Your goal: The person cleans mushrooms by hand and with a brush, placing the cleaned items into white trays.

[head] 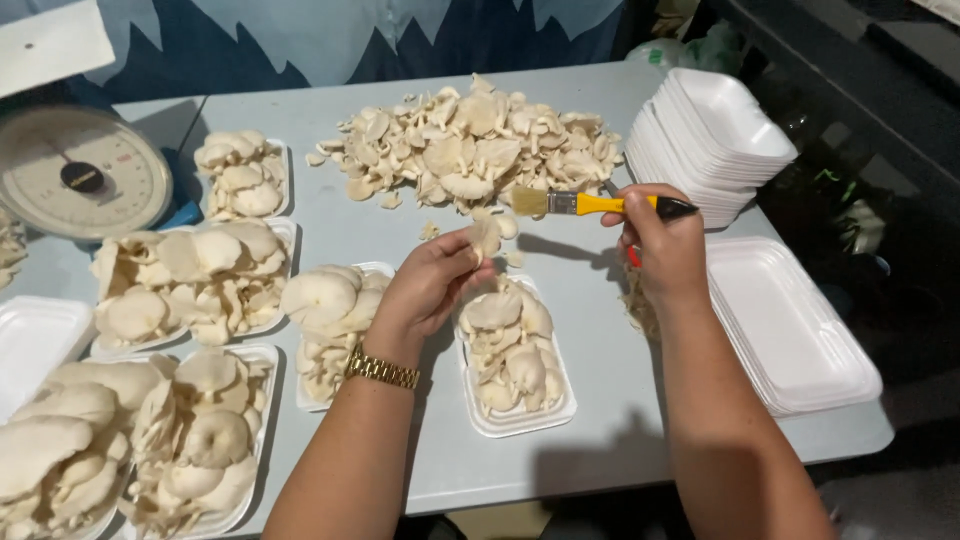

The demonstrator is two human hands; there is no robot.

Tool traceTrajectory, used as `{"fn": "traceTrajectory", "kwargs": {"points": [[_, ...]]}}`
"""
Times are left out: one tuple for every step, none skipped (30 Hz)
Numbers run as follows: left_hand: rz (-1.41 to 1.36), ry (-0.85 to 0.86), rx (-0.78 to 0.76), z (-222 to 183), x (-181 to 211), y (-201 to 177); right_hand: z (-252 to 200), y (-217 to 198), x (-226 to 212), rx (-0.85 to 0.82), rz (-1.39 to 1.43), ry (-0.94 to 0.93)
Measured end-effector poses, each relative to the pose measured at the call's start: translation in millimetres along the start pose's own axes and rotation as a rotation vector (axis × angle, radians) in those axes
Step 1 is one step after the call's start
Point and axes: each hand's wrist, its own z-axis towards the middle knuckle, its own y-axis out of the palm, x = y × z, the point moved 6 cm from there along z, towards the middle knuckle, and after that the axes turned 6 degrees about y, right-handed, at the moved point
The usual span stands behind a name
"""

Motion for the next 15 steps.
{"fn": "traceTrajectory", "kwargs": {"points": [[-0.003, -0.002, 0.002, 0, -2, -1, 1, 0, 8, -0.001, -0.002, 0.003], [0.012, 0.013, -0.004, 1, -1, -1, 3, 1, 15, -0.040, 0.056, 0.018], [0.026, 0.029, -0.010, 3, -1, -1, 5, 3, 22, -0.078, 0.115, 0.034], [0.024, 0.030, -0.011, 2, 2, 3, 3, 6, 22, -0.079, 0.113, 0.032], [0.037, 0.028, -0.003, 1, 5, 6, 1, 12, 22, -0.138, 0.117, 0.039], [0.050, 0.023, 0.008, -2, 7, 7, -3, 19, 24, -0.199, 0.122, 0.048], [0.049, 0.023, 0.011, -1, 5, 5, -3, 20, 22, -0.201, 0.121, 0.050], [0.066, 0.036, 0.018, 0, 3, 3, -4, 21, 19, -0.209, 0.085, 0.023], [0.083, 0.050, 0.026, 1, 2, 0, -4, 22, 15, -0.218, 0.048, -0.005], [0.082, 0.050, 0.028, -1, 5, 2, -4, 21, 13, -0.220, 0.047, -0.004], [0.163, 0.069, 0.040, -2, 10, 3, -3, 16, 12, -0.134, 0.025, 0.017], [0.245, 0.090, 0.050, -3, 16, 4, -1, 10, 10, -0.048, 0.005, 0.034], [0.244, 0.092, 0.051, -7, 22, 7, -2, 9, 6, -0.050, 0.004, 0.033], [0.329, 0.112, 0.040, -11, 29, 12, -3, 6, 2, -0.011, 0.013, 0.037], [0.415, 0.132, 0.029, -15, 37, 16, -3, 2, -1, 0.027, 0.021, 0.042]]}}
